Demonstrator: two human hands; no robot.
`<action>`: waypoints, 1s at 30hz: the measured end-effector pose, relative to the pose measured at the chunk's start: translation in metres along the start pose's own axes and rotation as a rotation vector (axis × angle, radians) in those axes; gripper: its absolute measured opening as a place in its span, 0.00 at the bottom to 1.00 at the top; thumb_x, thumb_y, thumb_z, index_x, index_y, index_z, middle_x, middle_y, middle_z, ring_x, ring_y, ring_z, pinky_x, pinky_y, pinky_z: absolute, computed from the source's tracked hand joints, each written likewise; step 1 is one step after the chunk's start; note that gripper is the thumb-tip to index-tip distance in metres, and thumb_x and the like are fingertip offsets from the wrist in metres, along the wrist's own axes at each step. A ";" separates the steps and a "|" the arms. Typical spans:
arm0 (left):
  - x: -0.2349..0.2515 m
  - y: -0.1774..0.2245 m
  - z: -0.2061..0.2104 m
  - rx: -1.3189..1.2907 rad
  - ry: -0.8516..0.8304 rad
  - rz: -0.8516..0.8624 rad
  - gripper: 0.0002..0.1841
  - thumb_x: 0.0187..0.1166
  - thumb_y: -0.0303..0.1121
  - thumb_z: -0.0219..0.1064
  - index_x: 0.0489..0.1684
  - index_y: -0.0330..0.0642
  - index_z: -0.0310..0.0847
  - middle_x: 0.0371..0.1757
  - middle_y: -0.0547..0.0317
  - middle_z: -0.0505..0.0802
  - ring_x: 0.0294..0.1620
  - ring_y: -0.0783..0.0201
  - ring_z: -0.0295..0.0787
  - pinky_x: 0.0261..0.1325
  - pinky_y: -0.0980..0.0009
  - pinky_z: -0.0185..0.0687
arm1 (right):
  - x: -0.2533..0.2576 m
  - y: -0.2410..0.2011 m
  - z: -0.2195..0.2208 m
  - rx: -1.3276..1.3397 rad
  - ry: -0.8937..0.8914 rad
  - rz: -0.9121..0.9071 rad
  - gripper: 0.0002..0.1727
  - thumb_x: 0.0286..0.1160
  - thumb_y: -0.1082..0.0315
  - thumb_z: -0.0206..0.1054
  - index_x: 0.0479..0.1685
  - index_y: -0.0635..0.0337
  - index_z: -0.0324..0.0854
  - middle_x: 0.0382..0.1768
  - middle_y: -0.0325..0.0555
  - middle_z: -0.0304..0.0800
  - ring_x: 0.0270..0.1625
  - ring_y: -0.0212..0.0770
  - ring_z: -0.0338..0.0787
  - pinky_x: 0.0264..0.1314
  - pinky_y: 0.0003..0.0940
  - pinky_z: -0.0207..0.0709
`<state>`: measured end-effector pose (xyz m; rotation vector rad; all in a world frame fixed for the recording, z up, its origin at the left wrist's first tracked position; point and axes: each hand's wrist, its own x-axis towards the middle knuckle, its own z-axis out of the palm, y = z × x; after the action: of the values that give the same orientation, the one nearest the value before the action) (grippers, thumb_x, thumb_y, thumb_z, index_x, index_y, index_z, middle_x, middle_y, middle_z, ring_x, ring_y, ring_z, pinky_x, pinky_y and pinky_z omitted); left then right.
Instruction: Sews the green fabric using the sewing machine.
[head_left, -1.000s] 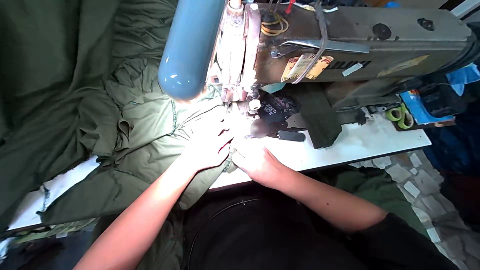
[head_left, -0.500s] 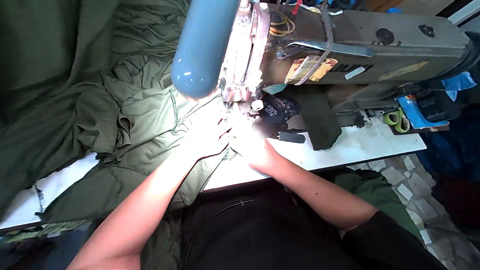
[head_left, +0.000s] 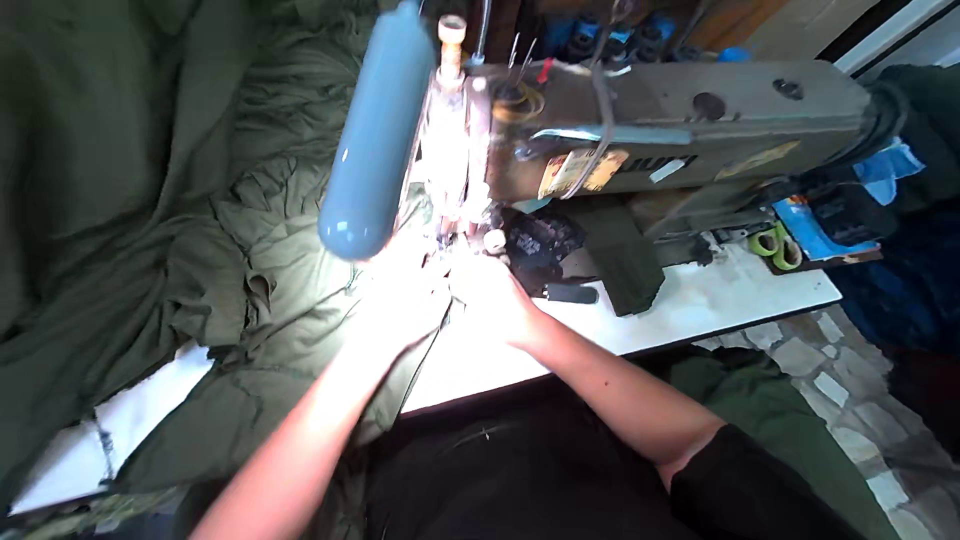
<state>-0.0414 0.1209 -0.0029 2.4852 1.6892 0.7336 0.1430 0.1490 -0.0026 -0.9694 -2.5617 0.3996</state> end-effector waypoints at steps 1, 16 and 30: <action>-0.011 0.023 -0.008 -0.019 0.048 -0.078 0.22 0.85 0.40 0.49 0.46 0.42 0.93 0.52 0.49 0.93 0.59 0.50 0.89 0.60 0.47 0.83 | 0.000 0.000 0.000 0.019 -0.008 0.012 0.12 0.72 0.73 0.70 0.52 0.65 0.91 0.58 0.60 0.92 0.68 0.59 0.86 0.80 0.56 0.70; 0.019 0.022 -0.013 0.084 0.092 -0.631 0.18 0.87 0.32 0.58 0.64 0.26 0.81 0.65 0.28 0.87 0.71 0.32 0.82 0.74 0.37 0.72 | 0.013 0.001 0.004 0.105 0.057 0.223 0.21 0.85 0.68 0.57 0.70 0.70 0.82 0.67 0.63 0.88 0.74 0.56 0.85 0.80 0.49 0.73; -0.037 0.056 -0.072 0.015 -0.277 -0.448 0.17 0.87 0.33 0.56 0.51 0.27 0.88 0.49 0.31 0.93 0.57 0.33 0.90 0.61 0.35 0.78 | 0.011 -0.004 -0.002 0.171 -0.046 0.273 0.22 0.84 0.71 0.57 0.73 0.67 0.81 0.72 0.62 0.84 0.78 0.56 0.80 0.85 0.50 0.65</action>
<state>-0.0324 0.0498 0.0645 1.9807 2.0269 0.3155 0.1341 0.1537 0.0028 -1.2602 -2.3920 0.7106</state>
